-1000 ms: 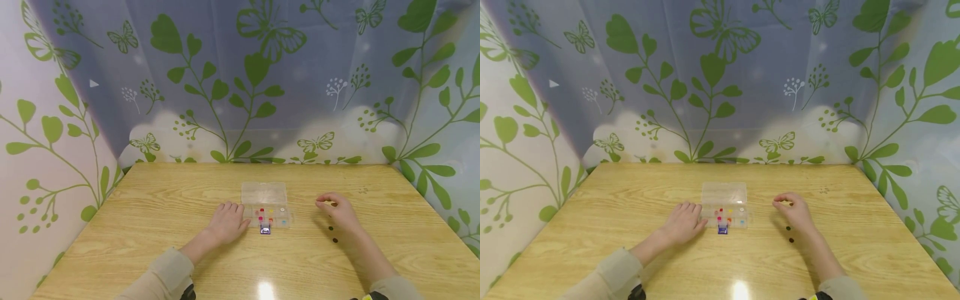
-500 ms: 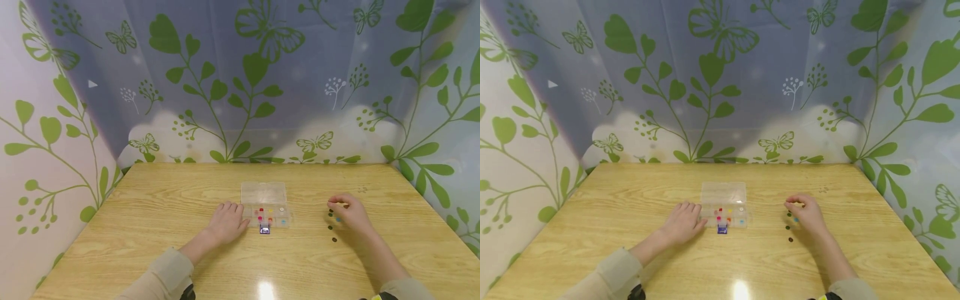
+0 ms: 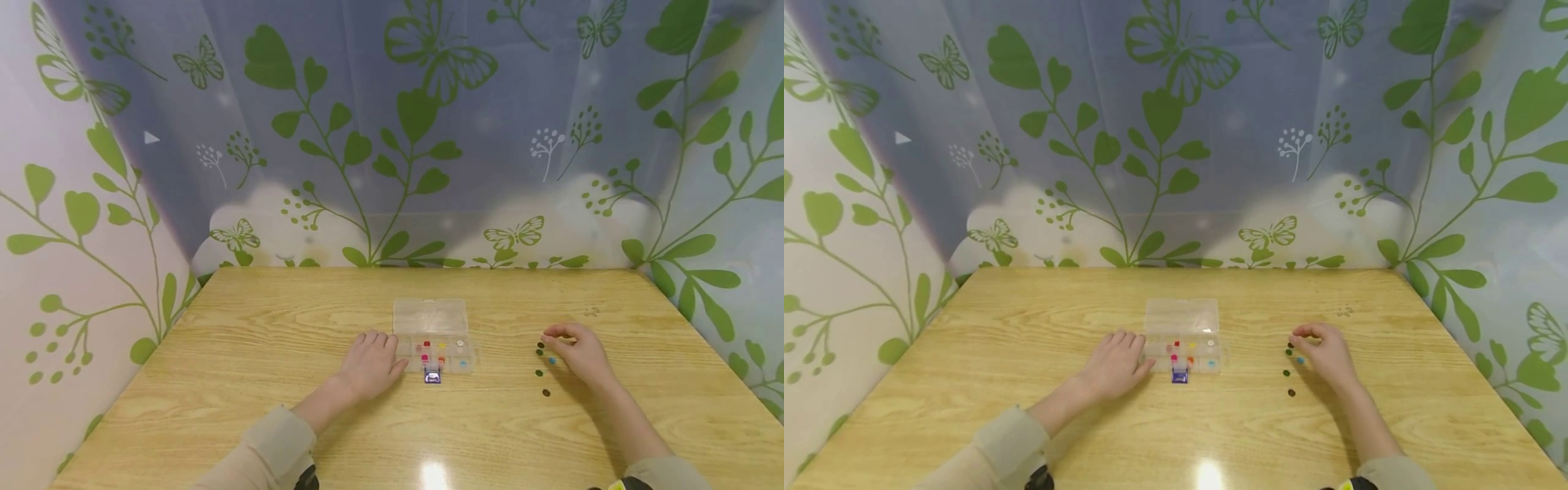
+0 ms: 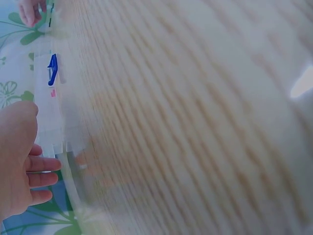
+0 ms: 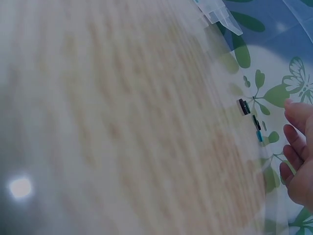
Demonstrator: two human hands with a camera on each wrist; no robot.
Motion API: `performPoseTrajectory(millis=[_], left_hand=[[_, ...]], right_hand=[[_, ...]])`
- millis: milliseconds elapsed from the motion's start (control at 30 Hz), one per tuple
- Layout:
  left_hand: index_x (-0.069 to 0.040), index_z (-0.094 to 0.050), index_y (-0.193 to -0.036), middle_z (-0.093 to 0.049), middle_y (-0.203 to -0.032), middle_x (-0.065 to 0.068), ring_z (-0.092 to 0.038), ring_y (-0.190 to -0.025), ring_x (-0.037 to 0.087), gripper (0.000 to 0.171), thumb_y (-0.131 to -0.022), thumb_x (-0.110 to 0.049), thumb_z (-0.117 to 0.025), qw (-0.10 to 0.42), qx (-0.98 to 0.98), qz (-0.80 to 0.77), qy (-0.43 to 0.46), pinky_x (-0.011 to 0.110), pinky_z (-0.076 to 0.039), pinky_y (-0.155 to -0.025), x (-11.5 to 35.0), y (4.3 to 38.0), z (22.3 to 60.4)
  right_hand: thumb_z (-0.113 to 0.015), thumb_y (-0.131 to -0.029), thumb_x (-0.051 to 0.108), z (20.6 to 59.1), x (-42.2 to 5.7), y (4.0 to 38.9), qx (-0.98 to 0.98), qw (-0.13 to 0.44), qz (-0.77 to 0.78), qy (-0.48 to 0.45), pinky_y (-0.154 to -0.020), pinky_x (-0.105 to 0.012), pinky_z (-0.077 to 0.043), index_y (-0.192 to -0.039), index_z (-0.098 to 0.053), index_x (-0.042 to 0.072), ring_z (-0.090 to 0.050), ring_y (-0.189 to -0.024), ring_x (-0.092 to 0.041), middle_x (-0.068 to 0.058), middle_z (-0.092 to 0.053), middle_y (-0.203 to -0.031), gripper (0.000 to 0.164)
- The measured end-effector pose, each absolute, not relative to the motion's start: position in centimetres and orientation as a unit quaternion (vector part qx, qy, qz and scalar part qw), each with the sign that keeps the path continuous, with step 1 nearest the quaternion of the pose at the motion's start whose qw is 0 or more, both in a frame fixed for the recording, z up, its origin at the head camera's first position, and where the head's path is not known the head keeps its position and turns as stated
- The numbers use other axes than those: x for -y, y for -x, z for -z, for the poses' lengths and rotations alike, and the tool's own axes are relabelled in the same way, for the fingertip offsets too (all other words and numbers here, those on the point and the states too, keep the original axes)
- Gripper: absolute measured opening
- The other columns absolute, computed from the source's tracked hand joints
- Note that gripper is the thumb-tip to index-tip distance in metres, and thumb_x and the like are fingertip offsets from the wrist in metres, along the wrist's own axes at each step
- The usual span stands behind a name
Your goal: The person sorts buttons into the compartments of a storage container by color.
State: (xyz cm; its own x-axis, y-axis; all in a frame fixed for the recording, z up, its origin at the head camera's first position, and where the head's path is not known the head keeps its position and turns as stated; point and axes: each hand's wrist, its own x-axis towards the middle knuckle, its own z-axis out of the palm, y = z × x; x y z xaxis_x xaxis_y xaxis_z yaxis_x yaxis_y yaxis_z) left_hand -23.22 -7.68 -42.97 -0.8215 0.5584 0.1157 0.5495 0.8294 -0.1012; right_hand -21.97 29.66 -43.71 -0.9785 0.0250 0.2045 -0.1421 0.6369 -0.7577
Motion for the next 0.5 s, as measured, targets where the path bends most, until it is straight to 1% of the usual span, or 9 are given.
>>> performPoseTrajectory(millis=[100, 200, 400, 500], left_hand=[[-0.004, -0.05, -0.113, -0.057, -0.106, 0.01, -0.051, -0.104, 0.026, 0.045, -0.098, -0.044, -0.036, 0.072, 0.954, -0.035, 0.29, 0.041, -0.041, -0.092, 7.7, 23.26, 42.99], [-0.004, -0.05, -0.114, -0.057, -0.107, 0.011, -0.051, -0.105, 0.026, 0.045, -0.098, -0.044, -0.036, 0.071, 0.954, -0.037, 0.289, 0.041, -0.041, -0.093, 7.67, 23.22, 42.9], [-0.004, -0.05, -0.114, -0.057, -0.107, 0.011, -0.051, -0.106, 0.026, 0.045, -0.098, -0.043, -0.036, 0.069, 0.954, -0.038, 0.29, 0.041, -0.04, -0.093, 7.61, 23.11, 42.77], [-0.004, -0.05, -0.113, -0.057, -0.106, 0.011, -0.051, -0.105, 0.026, 0.044, -0.098, -0.043, -0.035, 0.069, 0.953, -0.037, 0.292, 0.04, -0.041, -0.093, 7.6, 23.08, 42.78]], right_hand=[[-0.059, -0.092, 0.026, 43.73, -29.76, 21.91, 0.9, 0.093, -0.424, -0.032, -0.085, -0.053, -0.042, -0.104, -0.062, -0.006, -0.046, -0.108, -0.04, -0.026, -0.051, -0.114, 0.034], [-0.059, -0.092, 0.026, 43.87, -29.88, 21.92, 0.903, 0.09, -0.419, -0.03, -0.085, -0.053, -0.042, -0.104, -0.061, -0.006, -0.047, -0.107, -0.041, -0.025, -0.052, -0.113, 0.034], [-0.061, -0.091, 0.023, 44.43, -30.05, 22.06, 0.916, 0.085, -0.39, -0.033, -0.078, -0.047, -0.047, -0.1, -0.063, -0.006, -0.054, -0.098, -0.038, -0.025, -0.056, -0.109, 0.031], [-0.061, -0.091, 0.023, 44.69, -30.05, 22.07, 0.925, 0.081, -0.37, -0.037, -0.077, -0.046, -0.047, -0.099, -0.064, -0.005, -0.054, -0.096, -0.036, -0.024, -0.056, -0.108, 0.03]])
